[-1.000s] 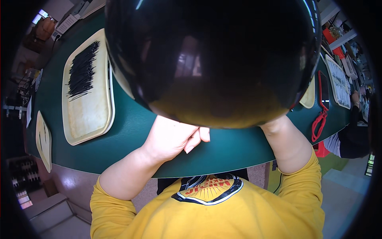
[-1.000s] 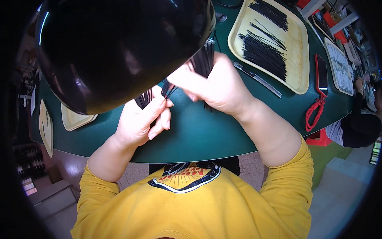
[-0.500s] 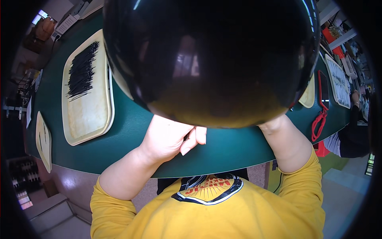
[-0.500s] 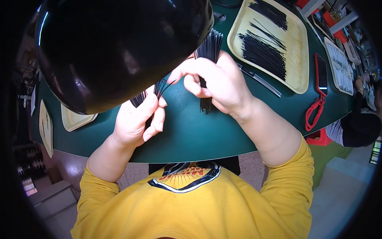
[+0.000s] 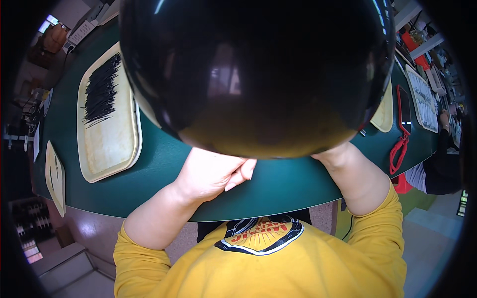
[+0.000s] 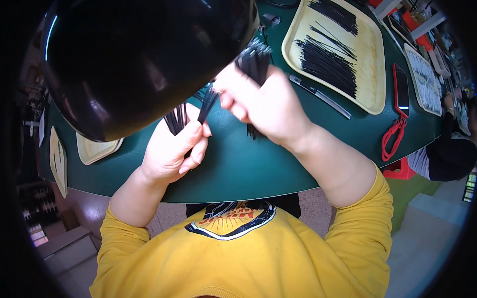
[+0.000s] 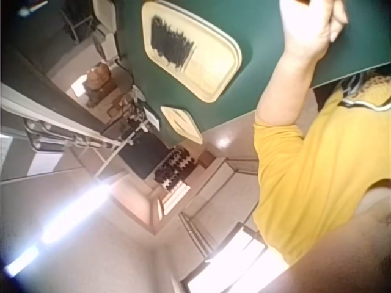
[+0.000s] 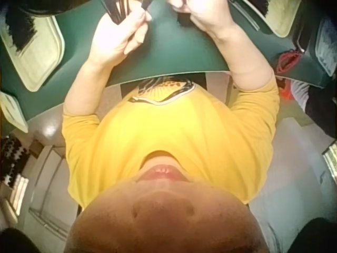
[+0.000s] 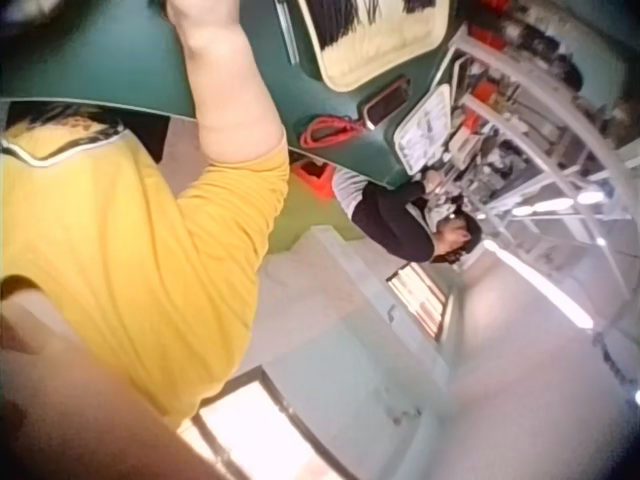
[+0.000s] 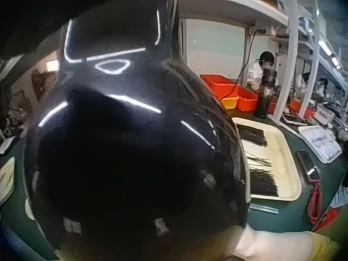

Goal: The recorder is picking up bundles of black bristles and inserting them into component bases at a factory workstation.

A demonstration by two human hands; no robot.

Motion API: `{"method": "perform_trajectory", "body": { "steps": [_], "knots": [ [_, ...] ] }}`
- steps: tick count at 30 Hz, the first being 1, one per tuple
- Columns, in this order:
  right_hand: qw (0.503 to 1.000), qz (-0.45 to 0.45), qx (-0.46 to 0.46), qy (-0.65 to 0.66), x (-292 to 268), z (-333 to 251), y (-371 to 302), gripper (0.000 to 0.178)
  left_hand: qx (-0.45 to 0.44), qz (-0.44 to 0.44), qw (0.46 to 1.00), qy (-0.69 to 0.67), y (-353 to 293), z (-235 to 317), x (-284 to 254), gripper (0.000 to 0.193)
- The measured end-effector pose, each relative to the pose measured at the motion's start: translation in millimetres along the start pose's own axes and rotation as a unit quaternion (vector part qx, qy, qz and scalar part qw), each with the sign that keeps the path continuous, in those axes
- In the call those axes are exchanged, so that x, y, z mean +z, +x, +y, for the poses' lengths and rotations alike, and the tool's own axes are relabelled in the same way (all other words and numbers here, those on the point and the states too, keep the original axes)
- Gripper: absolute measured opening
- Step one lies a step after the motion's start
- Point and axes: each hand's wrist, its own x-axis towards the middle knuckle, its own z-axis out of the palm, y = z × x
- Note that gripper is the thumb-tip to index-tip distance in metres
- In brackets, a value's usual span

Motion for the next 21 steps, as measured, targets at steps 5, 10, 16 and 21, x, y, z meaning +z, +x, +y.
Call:
{"method": "perform_trajectory", "body": {
  "steps": [5, 10, 16, 21],
  "knots": [
    [0.998, -0.055, -0.037, 0.005, -5.9, -0.4, 2.4, 0.018, -0.005, 0.013, 1.0, -0.023, 0.8, 0.8, 2.5, 0.018],
    [0.991, -0.107, -0.004, 0.079, -9.3, -1.3, 3.3, 0.023, 0.012, 0.008, 1.0, -0.018, -1.9, -1.3, 0.7, 0.02],
    [0.994, -0.072, -0.024, 0.078, -0.8, -3.6, -1.4, 0.022, 0.005, 0.015, 1.0, -0.02, -0.8, -1.0, 1.9, 0.024],
    [0.99, -0.13, -0.005, -0.054, 0.8, -18.8, -4.7, 0.015, -0.019, -0.004, 0.998, -0.053, 2.8, 1.4, 5.3, 0.028]
  ]
}}
